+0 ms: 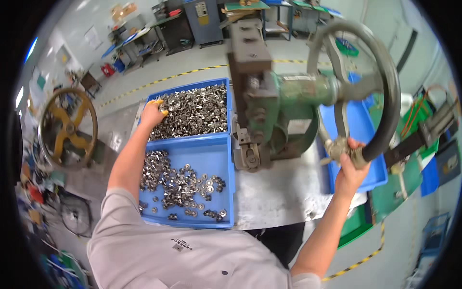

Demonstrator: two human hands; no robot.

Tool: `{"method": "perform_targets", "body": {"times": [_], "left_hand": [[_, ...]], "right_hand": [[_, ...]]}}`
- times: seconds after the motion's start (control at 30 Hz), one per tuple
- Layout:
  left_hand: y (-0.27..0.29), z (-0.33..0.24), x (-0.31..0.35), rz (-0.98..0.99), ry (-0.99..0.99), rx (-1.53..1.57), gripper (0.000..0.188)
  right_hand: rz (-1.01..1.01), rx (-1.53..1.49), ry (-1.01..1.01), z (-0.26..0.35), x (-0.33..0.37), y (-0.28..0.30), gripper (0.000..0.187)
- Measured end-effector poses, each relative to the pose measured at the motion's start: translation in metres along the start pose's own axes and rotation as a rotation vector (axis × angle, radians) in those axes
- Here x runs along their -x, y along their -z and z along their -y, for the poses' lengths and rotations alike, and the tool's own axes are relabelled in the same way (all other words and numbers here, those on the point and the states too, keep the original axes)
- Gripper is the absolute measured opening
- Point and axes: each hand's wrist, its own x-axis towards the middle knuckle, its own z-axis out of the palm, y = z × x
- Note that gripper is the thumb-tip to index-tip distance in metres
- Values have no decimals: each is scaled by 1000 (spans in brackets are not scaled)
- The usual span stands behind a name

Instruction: The person operates a manual press machine, picking metal components from a tray by hand, placing them into the machine fixture, and rotating the handwheel to press each piece.

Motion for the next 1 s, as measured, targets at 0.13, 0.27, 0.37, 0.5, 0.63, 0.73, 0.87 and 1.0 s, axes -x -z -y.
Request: {"method": "perform_targets", "body": {"times": [0.13, 0.27, 0.37, 0.5, 0.63, 0.73, 0.87, 1.0], "left_hand": [[2, -72, 31, -145, -475, 389, 41], [-37, -117, 59, -52, -799, 474, 24], [-39, -118, 55, -89, -808, 489, 22], [-37, -110, 42, -57, -889, 468, 29], [-49, -75, 34, -123, -690, 462, 32], [-61, -57, 22, -186, -675, 346, 39], [-71, -42, 14, -264, -534, 267, 27], [-93, -34, -2, -259, -484, 222, 36]], "right_hand": [[-40, 11, 35, -6, 4, 6, 50], [-20, -2, 80, -14, -2, 9, 50], [-6, 19, 34, -6, 1, 9, 49], [-81, 77, -69, 2, 9, 5, 55], [1, 42, -62, -7, 4, 10, 53], [76, 124, -85, 3, 2, 8, 55], [80, 75, -63, 19, 6, 10, 56], [4, 279, 35, 36, 27, 15, 51]]}}
